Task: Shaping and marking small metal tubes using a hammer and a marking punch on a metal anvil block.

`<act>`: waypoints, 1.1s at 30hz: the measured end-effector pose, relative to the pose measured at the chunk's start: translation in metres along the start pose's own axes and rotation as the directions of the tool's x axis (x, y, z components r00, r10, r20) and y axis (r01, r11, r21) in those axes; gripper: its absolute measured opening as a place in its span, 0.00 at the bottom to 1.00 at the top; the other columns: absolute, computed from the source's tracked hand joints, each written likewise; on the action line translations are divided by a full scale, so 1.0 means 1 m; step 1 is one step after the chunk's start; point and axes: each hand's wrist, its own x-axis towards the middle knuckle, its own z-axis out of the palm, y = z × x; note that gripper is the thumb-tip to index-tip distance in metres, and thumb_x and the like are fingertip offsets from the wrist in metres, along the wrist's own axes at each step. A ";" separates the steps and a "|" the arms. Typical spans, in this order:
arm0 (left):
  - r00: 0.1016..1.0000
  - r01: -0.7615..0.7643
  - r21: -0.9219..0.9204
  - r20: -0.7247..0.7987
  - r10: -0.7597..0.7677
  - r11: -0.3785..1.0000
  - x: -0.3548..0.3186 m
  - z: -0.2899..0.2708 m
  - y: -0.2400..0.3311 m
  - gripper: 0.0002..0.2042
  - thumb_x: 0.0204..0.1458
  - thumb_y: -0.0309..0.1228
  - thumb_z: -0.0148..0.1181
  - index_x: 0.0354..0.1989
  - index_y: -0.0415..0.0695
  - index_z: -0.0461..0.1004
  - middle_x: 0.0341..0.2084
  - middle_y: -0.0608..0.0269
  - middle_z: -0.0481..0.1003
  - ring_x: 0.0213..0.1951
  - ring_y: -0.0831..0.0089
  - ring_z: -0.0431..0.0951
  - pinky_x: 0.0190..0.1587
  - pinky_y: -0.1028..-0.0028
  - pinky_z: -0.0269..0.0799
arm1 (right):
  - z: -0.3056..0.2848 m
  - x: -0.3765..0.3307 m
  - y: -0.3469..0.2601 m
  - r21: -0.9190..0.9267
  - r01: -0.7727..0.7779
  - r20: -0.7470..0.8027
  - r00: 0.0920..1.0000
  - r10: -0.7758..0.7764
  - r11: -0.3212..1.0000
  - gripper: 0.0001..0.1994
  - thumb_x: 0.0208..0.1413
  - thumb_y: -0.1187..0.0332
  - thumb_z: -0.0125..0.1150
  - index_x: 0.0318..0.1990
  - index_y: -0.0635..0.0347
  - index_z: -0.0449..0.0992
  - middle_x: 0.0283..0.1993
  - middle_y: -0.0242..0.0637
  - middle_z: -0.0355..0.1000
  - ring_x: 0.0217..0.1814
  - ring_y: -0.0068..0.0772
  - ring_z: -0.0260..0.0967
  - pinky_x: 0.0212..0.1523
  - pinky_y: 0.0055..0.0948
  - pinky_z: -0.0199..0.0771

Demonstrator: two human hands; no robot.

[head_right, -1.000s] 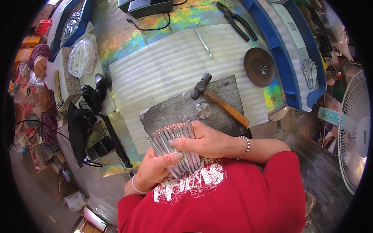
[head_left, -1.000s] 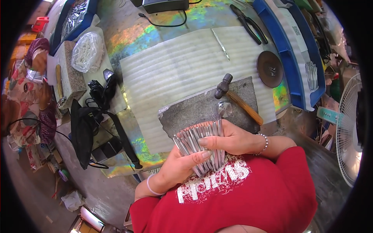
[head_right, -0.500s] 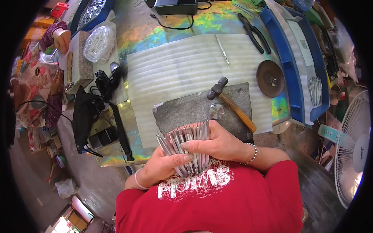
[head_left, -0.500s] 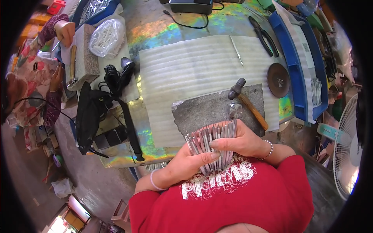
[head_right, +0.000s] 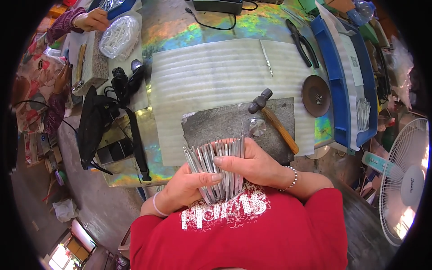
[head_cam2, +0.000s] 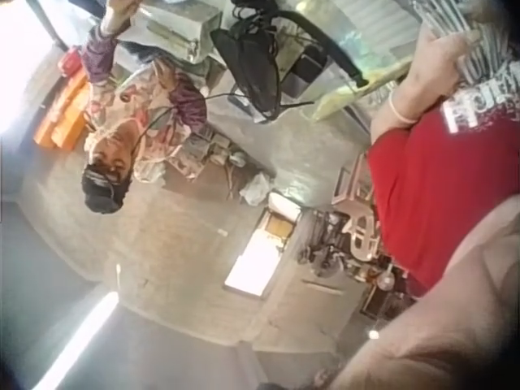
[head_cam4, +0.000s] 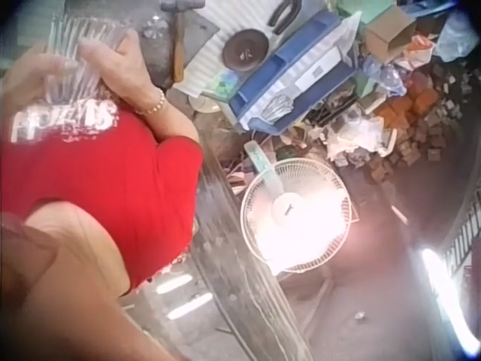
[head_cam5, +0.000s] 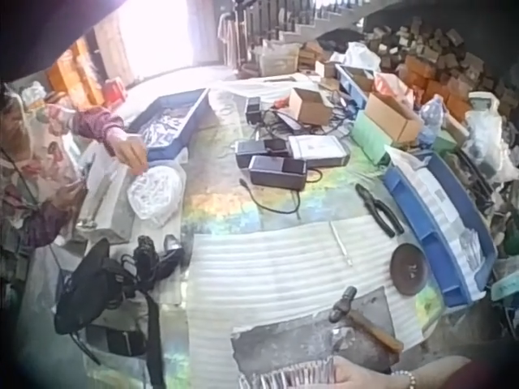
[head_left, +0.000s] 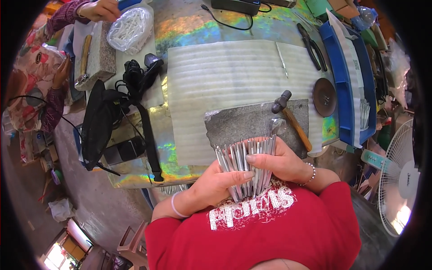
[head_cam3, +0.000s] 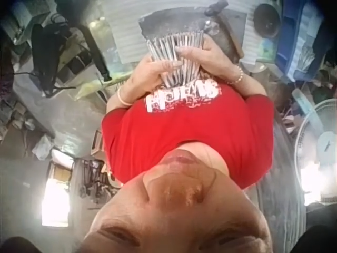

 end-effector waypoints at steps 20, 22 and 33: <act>0.998 -0.055 0.030 -0.021 0.055 0.998 -0.010 -0.008 -0.003 0.18 0.55 0.23 0.51 0.55 0.38 0.62 0.42 0.62 0.72 0.43 0.75 0.73 0.46 0.73 0.70 | 0.016 0.006 -0.001 -0.085 0.060 -0.053 0.997 -0.064 0.995 0.08 0.56 0.72 0.55 0.40 0.66 0.76 0.33 0.27 0.73 0.35 0.12 0.65 0.34 0.18 0.68; 0.999 -0.023 -0.009 -0.044 0.023 1.000 -0.011 -0.011 -0.003 0.18 0.55 0.23 0.50 0.55 0.38 0.62 0.42 0.62 0.72 0.44 0.74 0.73 0.46 0.73 0.70 | 0.015 0.006 0.000 -0.082 0.047 -0.063 0.997 -0.052 0.995 0.08 0.56 0.73 0.54 0.40 0.66 0.76 0.33 0.26 0.73 0.35 0.12 0.65 0.34 0.18 0.68; 0.996 -0.070 -0.095 0.039 0.074 0.993 -0.009 -0.009 -0.002 0.18 0.57 0.24 0.50 0.55 0.38 0.61 0.43 0.61 0.71 0.45 0.74 0.73 0.48 0.72 0.69 | 0.016 0.011 0.002 -0.089 0.038 -0.108 0.993 -0.048 0.995 0.06 0.54 0.74 0.57 0.39 0.64 0.75 0.35 0.27 0.73 0.36 0.13 0.66 0.35 0.19 0.69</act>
